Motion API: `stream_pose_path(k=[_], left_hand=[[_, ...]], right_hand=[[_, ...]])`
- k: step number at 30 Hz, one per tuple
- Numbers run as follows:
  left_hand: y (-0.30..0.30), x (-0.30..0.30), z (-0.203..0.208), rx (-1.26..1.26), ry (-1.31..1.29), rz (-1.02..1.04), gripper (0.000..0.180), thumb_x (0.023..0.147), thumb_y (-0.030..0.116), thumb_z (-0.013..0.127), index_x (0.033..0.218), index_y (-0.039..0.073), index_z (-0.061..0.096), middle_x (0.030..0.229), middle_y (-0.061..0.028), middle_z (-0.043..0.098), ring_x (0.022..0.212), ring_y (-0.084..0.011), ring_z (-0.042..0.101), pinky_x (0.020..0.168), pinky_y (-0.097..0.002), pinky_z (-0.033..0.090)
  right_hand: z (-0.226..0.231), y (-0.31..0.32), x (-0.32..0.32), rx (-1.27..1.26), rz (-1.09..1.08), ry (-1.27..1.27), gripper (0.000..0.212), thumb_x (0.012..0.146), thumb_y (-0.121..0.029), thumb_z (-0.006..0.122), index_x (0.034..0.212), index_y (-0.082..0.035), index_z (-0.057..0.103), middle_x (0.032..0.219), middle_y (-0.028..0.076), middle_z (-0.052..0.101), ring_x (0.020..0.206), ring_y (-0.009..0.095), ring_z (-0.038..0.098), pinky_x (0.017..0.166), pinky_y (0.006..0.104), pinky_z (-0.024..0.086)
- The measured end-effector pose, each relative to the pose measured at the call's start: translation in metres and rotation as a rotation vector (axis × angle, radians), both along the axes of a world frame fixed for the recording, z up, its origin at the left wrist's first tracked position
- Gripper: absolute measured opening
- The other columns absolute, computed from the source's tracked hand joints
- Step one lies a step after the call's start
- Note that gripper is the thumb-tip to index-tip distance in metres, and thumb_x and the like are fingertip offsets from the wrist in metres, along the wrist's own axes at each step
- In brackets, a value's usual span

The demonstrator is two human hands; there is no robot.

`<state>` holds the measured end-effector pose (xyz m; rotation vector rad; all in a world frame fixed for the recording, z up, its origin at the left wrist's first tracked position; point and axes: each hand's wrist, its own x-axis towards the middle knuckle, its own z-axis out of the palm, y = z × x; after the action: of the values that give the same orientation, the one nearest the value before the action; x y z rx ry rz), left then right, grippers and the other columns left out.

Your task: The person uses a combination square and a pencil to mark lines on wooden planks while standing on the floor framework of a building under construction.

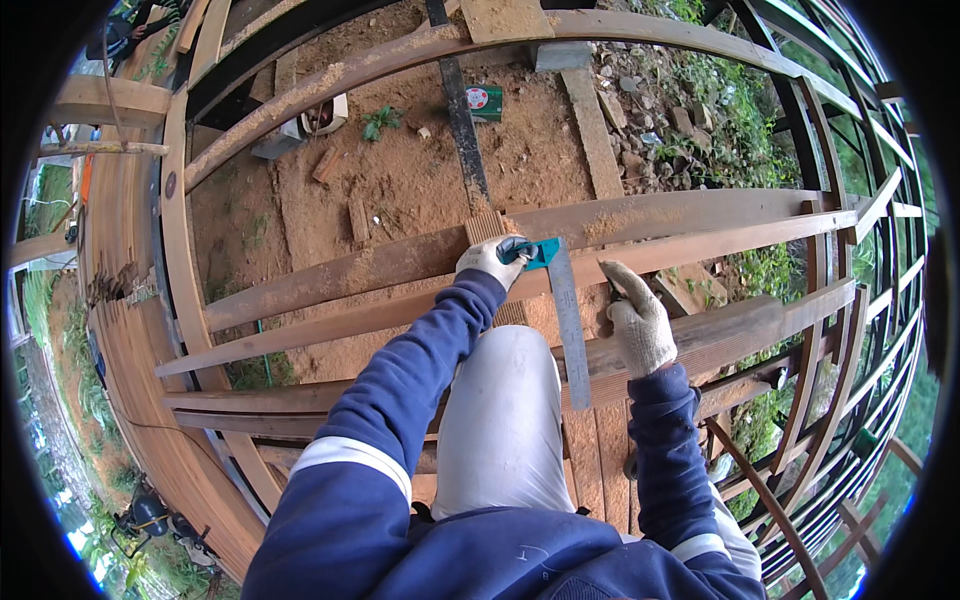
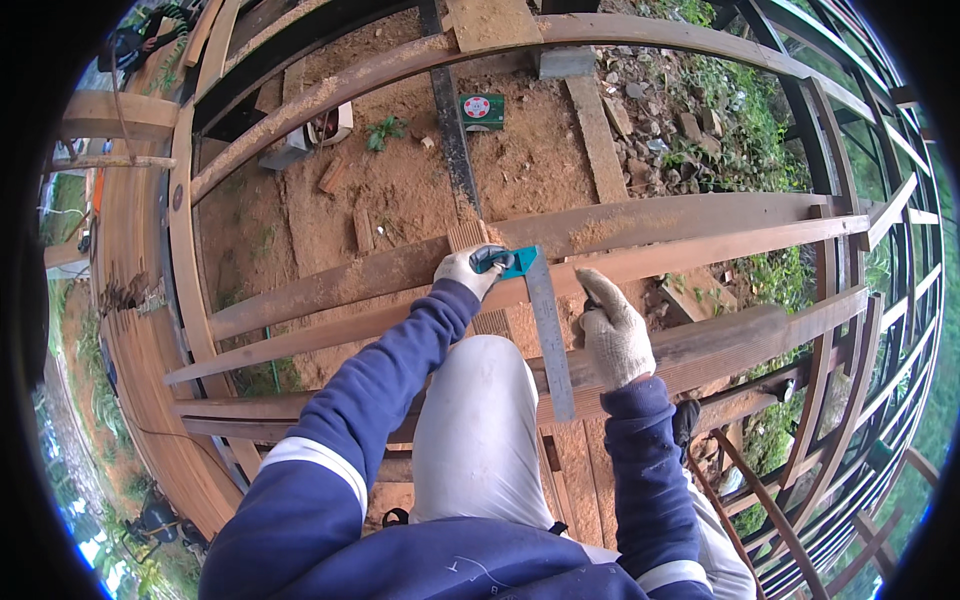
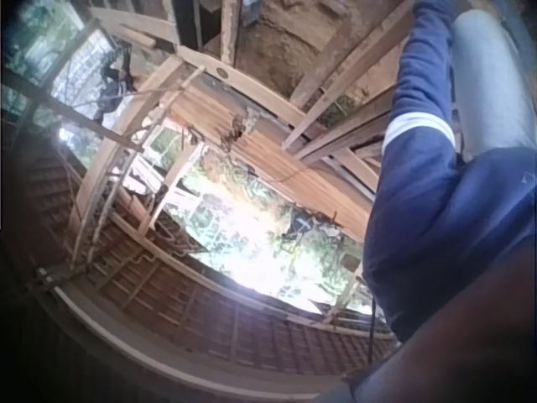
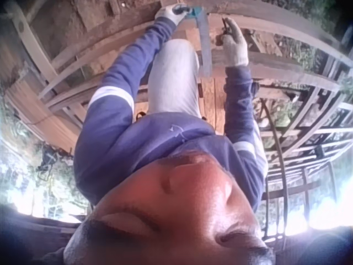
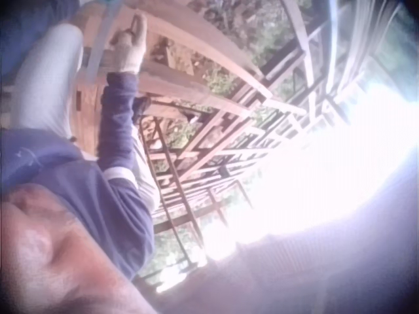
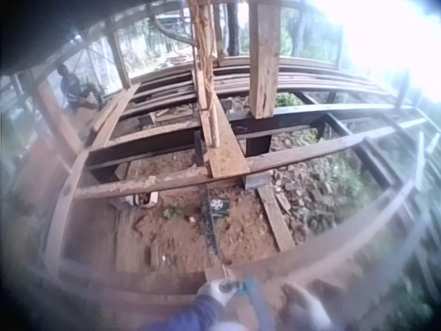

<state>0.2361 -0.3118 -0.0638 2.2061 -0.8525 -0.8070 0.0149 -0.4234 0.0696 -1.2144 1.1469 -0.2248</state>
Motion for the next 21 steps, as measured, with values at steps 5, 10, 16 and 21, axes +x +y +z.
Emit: stream_pose_path(k=[5,10,16,21], left_hand=[[-0.006,0.000,0.001,0.015,0.008,-0.052,0.025,0.087,0.025,0.079,0.111,0.019,0.077,0.102,-0.0089,0.077,0.095,-0.0290,0.074,0.085,-0.0378,0.058],[0.002,0.004,-0.022,-0.059,-0.067,-0.042,0.028,0.085,0.019,0.081,0.113,0.013,0.076,0.105,-0.0098,0.077,0.097,-0.0271,0.075,0.086,-0.0357,0.058],[0.014,0.020,-0.071,-0.205,0.115,0.021,0.029,0.083,0.016,0.083,0.110,0.010,0.078,0.106,-0.0111,0.078,0.097,-0.0252,0.076,0.087,-0.0355,0.059],[-0.004,-0.005,-0.020,-0.042,0.091,-0.051,0.018,0.093,0.003,0.072,0.110,-0.001,0.073,0.100,-0.0066,0.078,0.091,-0.0111,0.073,0.088,-0.0287,0.057]], right_hand=[[-0.043,0.007,-0.017,-0.354,0.139,0.220,0.044,0.090,-0.001,0.052,0.132,-0.006,0.064,0.093,0.013,0.073,0.078,0.027,0.071,0.075,0.0389,0.058],[-0.041,0.003,-0.007,-0.728,0.547,0.757,0.016,0.087,-0.022,0.065,0.095,-0.009,0.071,0.089,0.019,0.073,0.087,0.039,0.072,0.076,0.0493,0.056],[-0.011,-0.006,0.004,-1.034,0.406,0.564,0.011,0.077,-0.017,0.069,0.084,-0.012,0.077,0.075,0.013,0.066,0.076,0.034,0.065,0.075,0.0489,0.050],[-0.027,-0.022,-0.003,-1.073,0.174,0.142,0.017,0.074,0.000,0.070,0.087,-0.009,0.073,0.074,0.013,0.067,0.076,0.036,0.066,0.072,0.0476,0.053]])
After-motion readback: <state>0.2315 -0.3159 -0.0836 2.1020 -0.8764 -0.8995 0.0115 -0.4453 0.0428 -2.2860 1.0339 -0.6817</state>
